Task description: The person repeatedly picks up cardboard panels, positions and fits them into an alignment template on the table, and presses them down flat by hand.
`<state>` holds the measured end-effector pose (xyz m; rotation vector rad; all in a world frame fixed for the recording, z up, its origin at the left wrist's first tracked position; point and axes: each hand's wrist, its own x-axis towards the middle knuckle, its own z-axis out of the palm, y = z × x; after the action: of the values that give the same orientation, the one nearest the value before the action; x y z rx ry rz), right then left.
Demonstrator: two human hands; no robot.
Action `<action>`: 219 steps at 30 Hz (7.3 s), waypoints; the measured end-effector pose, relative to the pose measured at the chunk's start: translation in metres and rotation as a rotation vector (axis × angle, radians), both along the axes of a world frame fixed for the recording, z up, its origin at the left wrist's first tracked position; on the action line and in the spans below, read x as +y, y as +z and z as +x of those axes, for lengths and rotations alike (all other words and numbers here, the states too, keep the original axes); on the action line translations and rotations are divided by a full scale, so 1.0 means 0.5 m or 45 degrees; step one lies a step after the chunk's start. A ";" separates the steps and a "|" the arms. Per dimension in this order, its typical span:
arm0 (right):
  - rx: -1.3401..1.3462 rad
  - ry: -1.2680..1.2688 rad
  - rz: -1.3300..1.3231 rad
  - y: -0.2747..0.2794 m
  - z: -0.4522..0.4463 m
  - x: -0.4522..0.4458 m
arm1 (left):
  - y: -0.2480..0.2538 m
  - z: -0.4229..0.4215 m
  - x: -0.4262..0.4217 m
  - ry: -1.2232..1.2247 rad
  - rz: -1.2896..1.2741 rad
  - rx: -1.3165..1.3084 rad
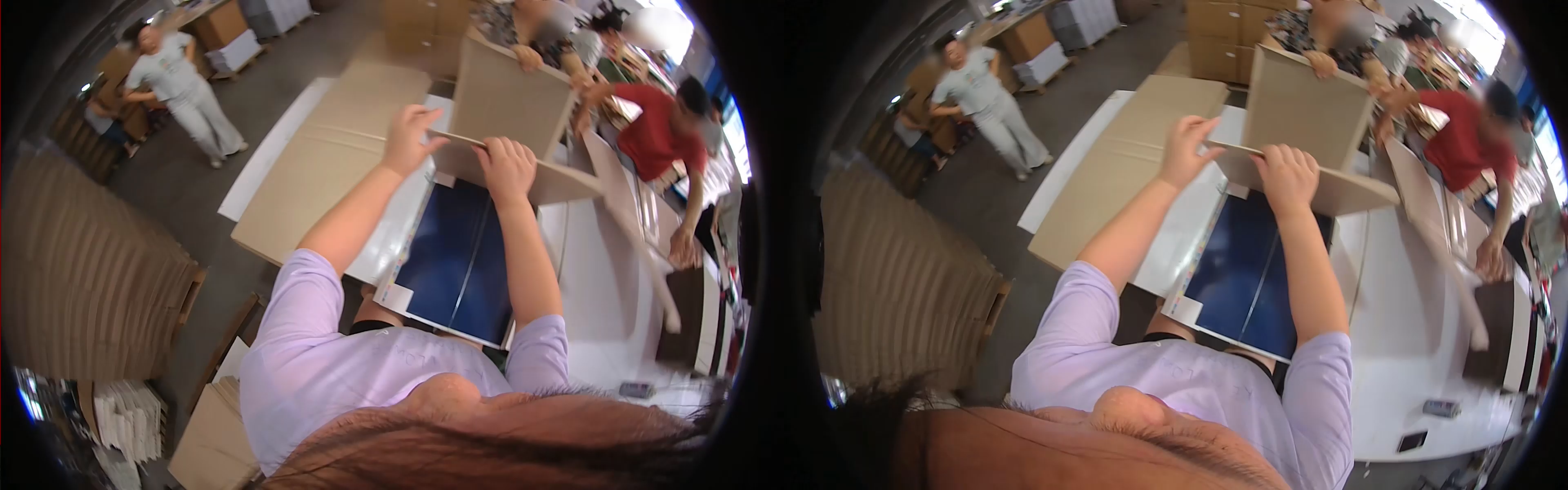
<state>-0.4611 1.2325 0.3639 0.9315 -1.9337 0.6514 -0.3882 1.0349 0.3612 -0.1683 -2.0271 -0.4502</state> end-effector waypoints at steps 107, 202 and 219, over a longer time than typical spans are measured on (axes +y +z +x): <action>-2.583 0.530 -1.839 -0.443 0.325 0.462 | -0.360 0.340 0.331 -0.081 -0.428 -0.827; -0.397 -0.609 0.158 -0.421 0.280 0.707 | -0.409 0.062 0.821 -0.908 2.282 -1.969; -1.723 0.561 -2.429 -0.457 0.205 0.888 | -0.147 0.179 0.496 -1.019 1.967 -1.613</action>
<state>-0.3585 1.6763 0.1353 -0.5990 -0.8212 3.0046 -0.2987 1.2831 0.2880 0.3935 -1.8981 -2.9974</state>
